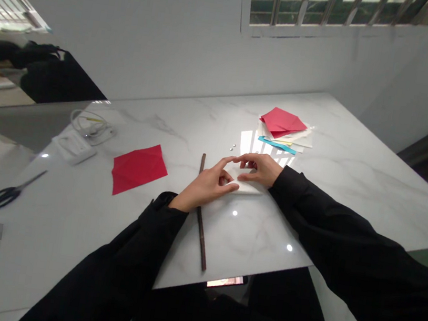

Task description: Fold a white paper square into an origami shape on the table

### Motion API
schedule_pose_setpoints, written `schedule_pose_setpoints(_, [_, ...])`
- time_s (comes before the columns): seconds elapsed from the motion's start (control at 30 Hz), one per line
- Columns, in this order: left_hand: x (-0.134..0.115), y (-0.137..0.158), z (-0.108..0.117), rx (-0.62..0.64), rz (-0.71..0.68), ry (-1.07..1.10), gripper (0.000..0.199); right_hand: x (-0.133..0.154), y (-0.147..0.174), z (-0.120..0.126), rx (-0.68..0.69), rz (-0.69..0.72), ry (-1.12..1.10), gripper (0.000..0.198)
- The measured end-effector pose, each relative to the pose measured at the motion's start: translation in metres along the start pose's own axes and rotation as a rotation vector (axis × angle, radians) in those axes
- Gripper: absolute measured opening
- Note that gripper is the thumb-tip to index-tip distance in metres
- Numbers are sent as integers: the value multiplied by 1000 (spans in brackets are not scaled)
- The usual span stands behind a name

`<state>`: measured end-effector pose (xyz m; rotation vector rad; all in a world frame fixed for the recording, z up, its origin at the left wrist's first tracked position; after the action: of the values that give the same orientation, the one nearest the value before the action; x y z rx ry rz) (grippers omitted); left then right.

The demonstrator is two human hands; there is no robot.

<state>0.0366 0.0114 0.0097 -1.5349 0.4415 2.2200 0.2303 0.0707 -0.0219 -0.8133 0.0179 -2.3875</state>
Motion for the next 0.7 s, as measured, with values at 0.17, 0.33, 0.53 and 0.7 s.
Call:
schedule_pose_setpoints(0.17, [5, -13, 3, 78, 215, 192, 85, -1, -1, 1, -4, 23, 7, 48])
schedule_pose_setpoints(0.33, [6, -22, -2, 159, 253, 292, 99, 0, -1, 1, -2, 36, 20, 48])
schedule_pose_setpoints(0.53, [-3, -14, -10, 274, 100, 297, 93, 2, -1, 3, -9, 30, 24, 41])
schedule_pose_setpoints(0.7, [-23, -5, -14, 354, -82, -3, 63, -3, -1, 4, -28, 54, 31, 40])
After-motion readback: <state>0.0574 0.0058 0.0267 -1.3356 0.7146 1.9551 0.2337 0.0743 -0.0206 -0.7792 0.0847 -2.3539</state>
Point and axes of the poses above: each hand's wrist, its own y-axis away from the middle knuckle, its own z-axis out of the back of the hand, x = y × z, the point moved 4 cm from there along -y, towards the middle knuckle, and after that the axes turned 15 degrees about y, right-handed, at the moved point
